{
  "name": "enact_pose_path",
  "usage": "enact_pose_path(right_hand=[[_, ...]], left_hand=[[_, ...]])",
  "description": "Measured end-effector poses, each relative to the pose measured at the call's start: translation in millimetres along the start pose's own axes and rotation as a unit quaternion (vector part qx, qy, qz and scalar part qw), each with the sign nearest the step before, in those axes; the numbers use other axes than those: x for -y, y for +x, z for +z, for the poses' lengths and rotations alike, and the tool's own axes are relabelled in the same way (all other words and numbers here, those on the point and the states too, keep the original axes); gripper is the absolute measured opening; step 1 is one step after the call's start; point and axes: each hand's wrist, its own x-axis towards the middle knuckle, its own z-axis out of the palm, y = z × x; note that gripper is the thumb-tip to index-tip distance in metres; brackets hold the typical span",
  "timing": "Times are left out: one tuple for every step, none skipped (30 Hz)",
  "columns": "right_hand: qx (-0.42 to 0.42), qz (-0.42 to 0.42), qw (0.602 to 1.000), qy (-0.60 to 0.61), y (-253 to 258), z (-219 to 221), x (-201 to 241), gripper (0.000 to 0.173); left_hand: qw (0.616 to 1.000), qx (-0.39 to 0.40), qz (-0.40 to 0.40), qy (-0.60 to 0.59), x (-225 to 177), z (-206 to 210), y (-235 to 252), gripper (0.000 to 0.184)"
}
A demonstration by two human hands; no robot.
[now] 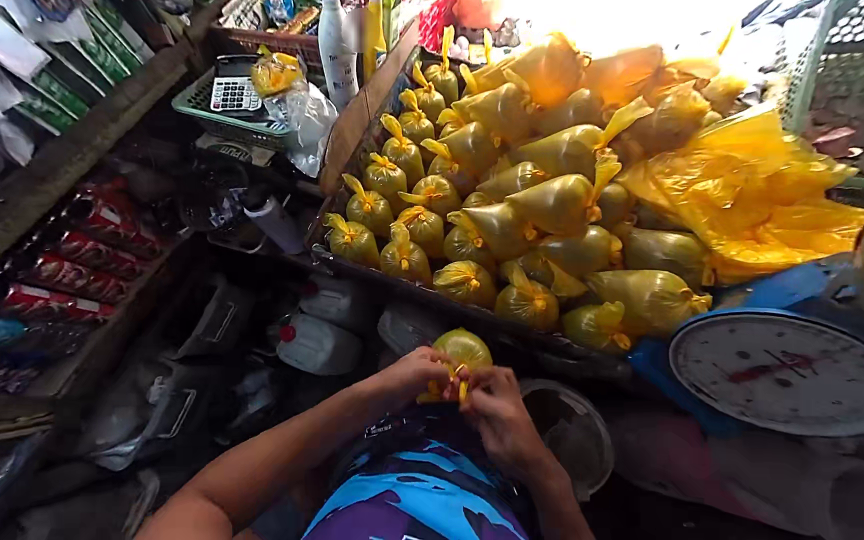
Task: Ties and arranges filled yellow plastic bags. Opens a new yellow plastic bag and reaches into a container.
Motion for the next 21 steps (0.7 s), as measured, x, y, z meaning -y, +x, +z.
enact_pose_path(right_hand=[[-0.037,-0.003,0.999,0.022,24,-1,5,0.027],[-0.060,-0.001,0.998,0.036,46,-3,9,0.030],[-0.074,0.003,0.996,0.051,66,-4,12,0.034],[-0.085,0.008,0.994,0.071,85,-3,15,0.037],[-0.098,0.018,0.991,0.092,101,0,18,0.037],[-0.112,0.036,0.986,0.116,115,4,21,0.032],[-0.120,0.058,0.982,0.136,126,8,23,0.026],[-0.119,0.081,0.979,0.146,137,14,25,0.033],[-0.116,0.104,0.978,0.137,147,21,27,0.038],[-0.112,0.124,0.980,0.109,158,29,29,0.036],[-0.109,0.139,0.981,0.075,169,38,30,0.025],[-0.110,0.148,0.982,0.043,180,49,30,0.018],[-0.115,0.152,0.982,0.020,192,60,28,0.016],[-0.128,0.155,0.979,0.014,202,73,26,0.018],[-0.148,0.160,0.976,0.026,211,85,23,0.020],[-0.169,0.164,0.970,0.050,217,97,23,0.019],[-0.190,0.162,0.965,0.082,223,105,24,0.017],[-0.208,0.150,0.960,0.113,229,111,26,0.016],[-0.222,0.132,0.957,0.135,236,114,29,0.015],[-0.229,0.113,0.956,0.144,242,115,33,0.015],[-0.227,0.095,0.958,0.144,250,114,37,0.016]], left_hand=[[0.988,0.006,0.057,0.145,-12,-9,2,0.025],[0.951,-0.001,0.108,0.291,-24,-19,4,0.025],[0.901,-0.015,0.150,0.406,-35,-28,5,0.026],[0.857,-0.025,0.184,0.481,-44,-39,8,0.027],[0.830,-0.028,0.210,0.516,-54,-52,12,0.028],[0.824,-0.024,0.225,0.520,-64,-65,17,0.030],[0.833,-0.014,0.228,0.503,-74,-79,21,0.032],[0.854,0.001,0.221,0.470,-84,-93,24,0.034],[0.878,0.020,0.204,0.433,-93,-107,25,0.036],[0.896,0.035,0.179,0.406,-100,-120,25,0.037],[0.902,0.043,0.159,0.398,-107,-134,24,0.036],[0.897,0.045,0.141,0.417,-115,-148,23,0.034],[0.880,0.038,0.128,0.455,-123,-163,21,0.030],[0.858,0.020,0.118,0.499,-131,-175,20,0.022],[0.829,-0.006,0.119,0.547,-135,-185,20,0.016],[0.798,-0.038,0.138,0.585,-136,-195,22,0.015],[0.770,-0.069,0.167,0.611,-135,-205,25,0.022],[0.744,-0.099,0.207,0.628,-134,-217,30,0.028],[0.721,-0.125,0.241,0.637,-133,-229,35,0.033],[0.701,-0.148,0.264,0.646,-134,-240,39,0.036],[0.688,-0.167,0.277,0.650,-137,-246,40,0.035]])
